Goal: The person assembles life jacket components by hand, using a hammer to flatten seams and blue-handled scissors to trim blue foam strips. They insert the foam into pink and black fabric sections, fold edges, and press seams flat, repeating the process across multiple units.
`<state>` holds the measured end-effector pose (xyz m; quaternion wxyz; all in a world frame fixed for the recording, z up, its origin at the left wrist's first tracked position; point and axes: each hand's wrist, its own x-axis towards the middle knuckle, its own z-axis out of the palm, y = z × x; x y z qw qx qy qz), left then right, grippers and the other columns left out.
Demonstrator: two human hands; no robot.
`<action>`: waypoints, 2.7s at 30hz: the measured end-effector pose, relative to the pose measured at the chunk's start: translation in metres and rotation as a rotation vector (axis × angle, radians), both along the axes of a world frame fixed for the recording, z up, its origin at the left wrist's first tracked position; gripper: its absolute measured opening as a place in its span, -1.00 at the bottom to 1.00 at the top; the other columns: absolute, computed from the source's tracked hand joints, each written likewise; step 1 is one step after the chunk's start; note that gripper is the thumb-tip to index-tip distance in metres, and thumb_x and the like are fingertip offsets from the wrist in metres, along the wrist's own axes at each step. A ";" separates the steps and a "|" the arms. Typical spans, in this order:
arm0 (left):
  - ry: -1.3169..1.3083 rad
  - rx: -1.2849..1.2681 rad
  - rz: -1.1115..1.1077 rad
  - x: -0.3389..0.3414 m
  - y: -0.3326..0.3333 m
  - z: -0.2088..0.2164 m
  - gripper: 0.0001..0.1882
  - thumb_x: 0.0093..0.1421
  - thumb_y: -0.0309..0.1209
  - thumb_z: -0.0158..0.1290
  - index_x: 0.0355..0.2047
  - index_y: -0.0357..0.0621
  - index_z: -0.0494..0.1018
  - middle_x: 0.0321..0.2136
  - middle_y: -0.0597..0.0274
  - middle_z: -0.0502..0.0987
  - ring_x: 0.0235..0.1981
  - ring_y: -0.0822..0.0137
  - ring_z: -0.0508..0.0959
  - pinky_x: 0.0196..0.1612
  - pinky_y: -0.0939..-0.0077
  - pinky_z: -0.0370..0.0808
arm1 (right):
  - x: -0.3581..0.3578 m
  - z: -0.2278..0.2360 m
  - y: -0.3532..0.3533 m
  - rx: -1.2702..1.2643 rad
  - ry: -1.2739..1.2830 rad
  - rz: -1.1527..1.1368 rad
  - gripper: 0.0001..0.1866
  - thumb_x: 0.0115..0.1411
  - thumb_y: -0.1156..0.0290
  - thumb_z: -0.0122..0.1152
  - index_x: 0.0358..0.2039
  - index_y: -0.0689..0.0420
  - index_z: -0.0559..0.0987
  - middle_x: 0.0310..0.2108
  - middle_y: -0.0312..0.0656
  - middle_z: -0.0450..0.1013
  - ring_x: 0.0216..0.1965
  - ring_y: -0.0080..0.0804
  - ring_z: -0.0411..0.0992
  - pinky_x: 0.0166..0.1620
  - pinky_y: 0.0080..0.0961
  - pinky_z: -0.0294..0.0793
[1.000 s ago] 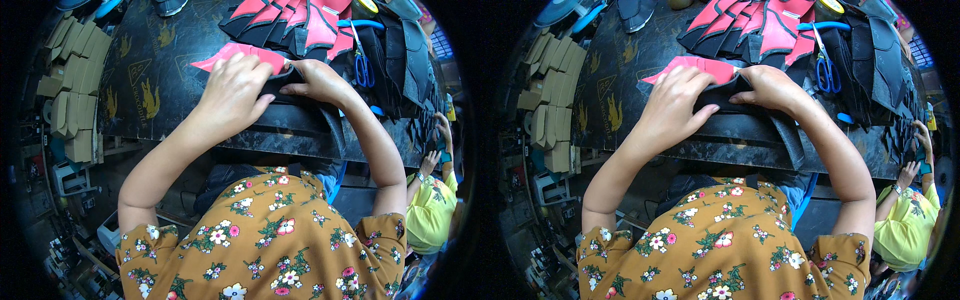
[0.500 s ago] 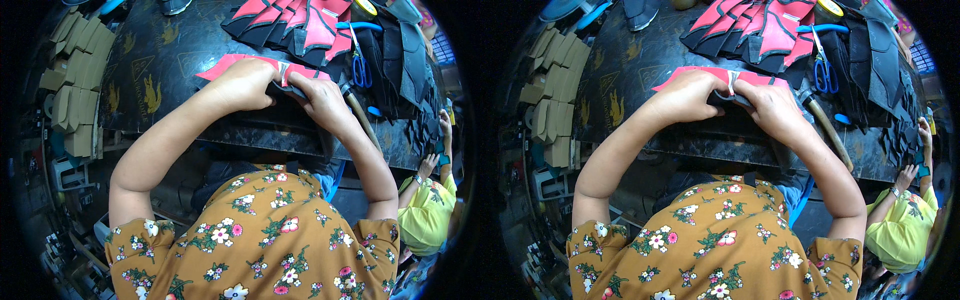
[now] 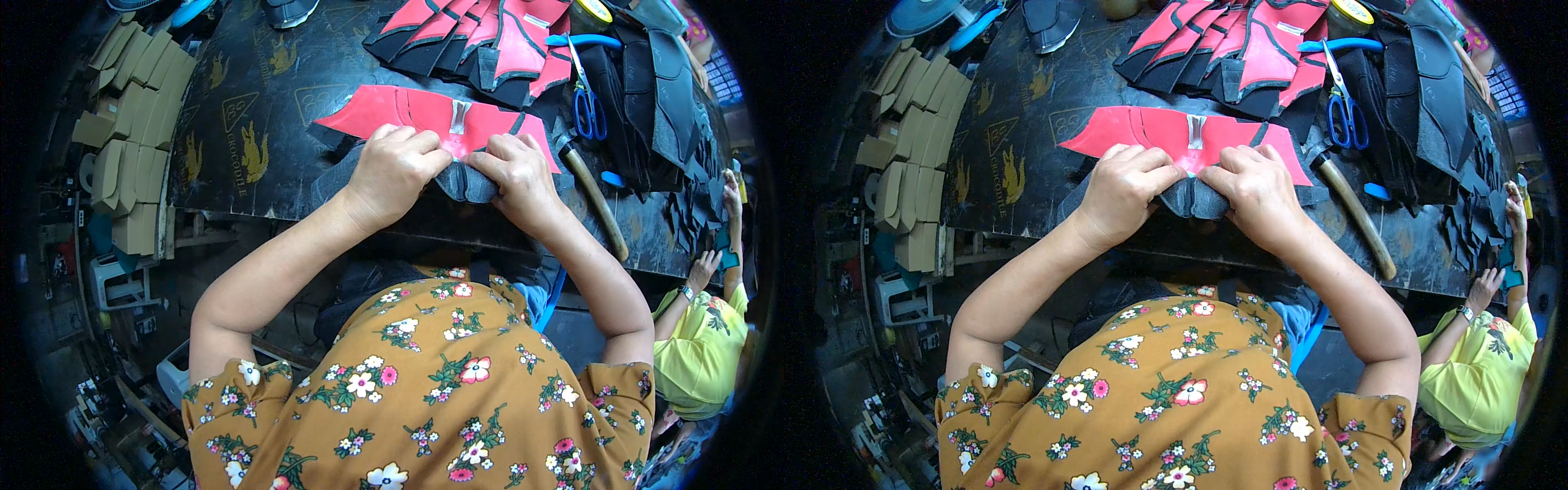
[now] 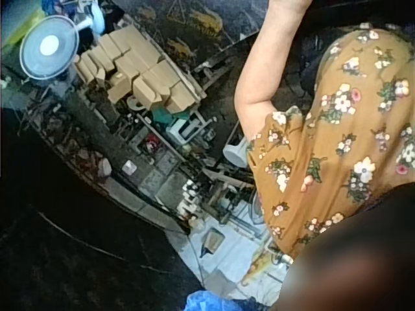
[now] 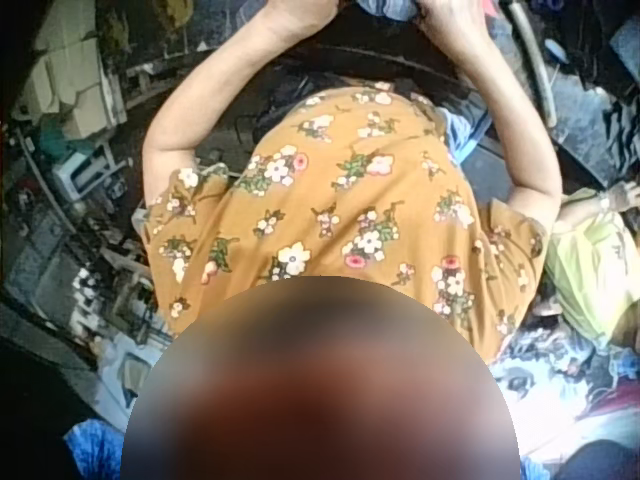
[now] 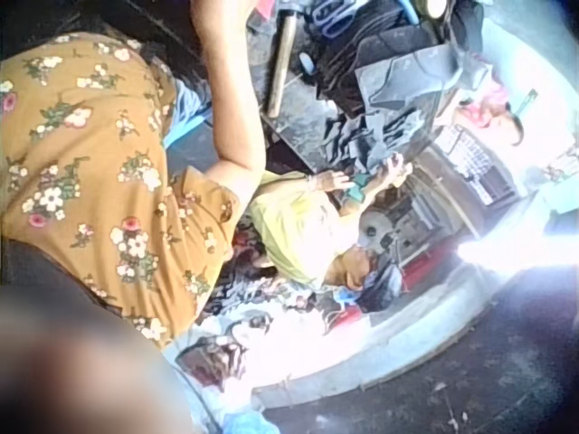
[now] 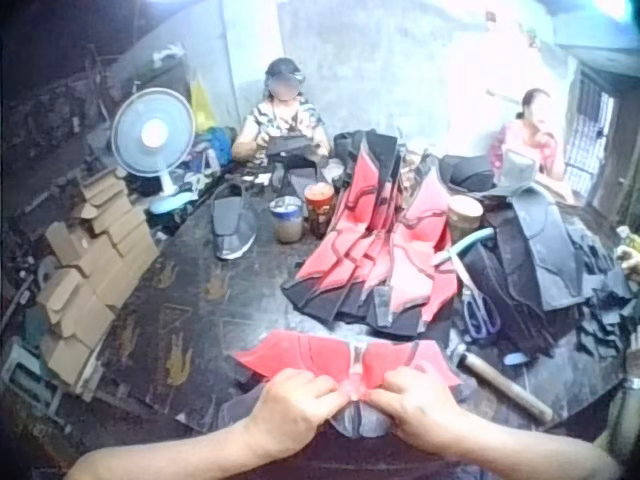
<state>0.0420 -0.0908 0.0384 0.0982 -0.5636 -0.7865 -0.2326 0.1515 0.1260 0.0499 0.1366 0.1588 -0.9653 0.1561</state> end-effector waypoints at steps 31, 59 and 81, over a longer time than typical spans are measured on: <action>-0.257 -0.188 0.078 -0.043 0.029 0.011 -0.70 0.04 -0.41 0.39 -0.17 -0.09 0.68 -0.23 0.02 0.69 -0.10 -0.05 0.67 0.00 0.10 0.56 | -0.037 -0.011 0.023 -0.453 -0.350 -0.153 -0.71 0.18 0.49 0.46 -0.11 0.27 0.62 -0.25 -0.09 0.59 -0.17 -0.37 0.57 -0.04 -0.40 0.52; -0.172 -0.307 0.071 -0.051 0.043 0.027 -0.61 0.02 -0.28 0.39 -0.15 -0.17 0.66 -0.29 -0.08 0.69 -0.14 -0.08 0.68 -0.04 0.03 0.59 | -0.077 0.000 0.033 -0.260 -0.402 -0.086 -0.42 0.06 0.19 0.56 0.06 0.20 0.66 -0.08 0.24 0.61 0.03 0.15 0.59 0.10 -0.10 0.54; -0.038 -0.188 0.034 -0.087 0.001 0.031 -0.56 0.09 -0.31 0.37 -0.08 -0.20 0.51 -0.24 -0.05 0.59 -0.08 -0.13 0.61 0.03 0.05 0.53 | -0.079 0.008 0.023 0.007 -0.454 -0.163 -0.40 0.15 0.02 0.47 0.02 0.23 0.60 -0.16 0.24 0.62 -0.03 0.23 0.59 0.03 0.05 0.55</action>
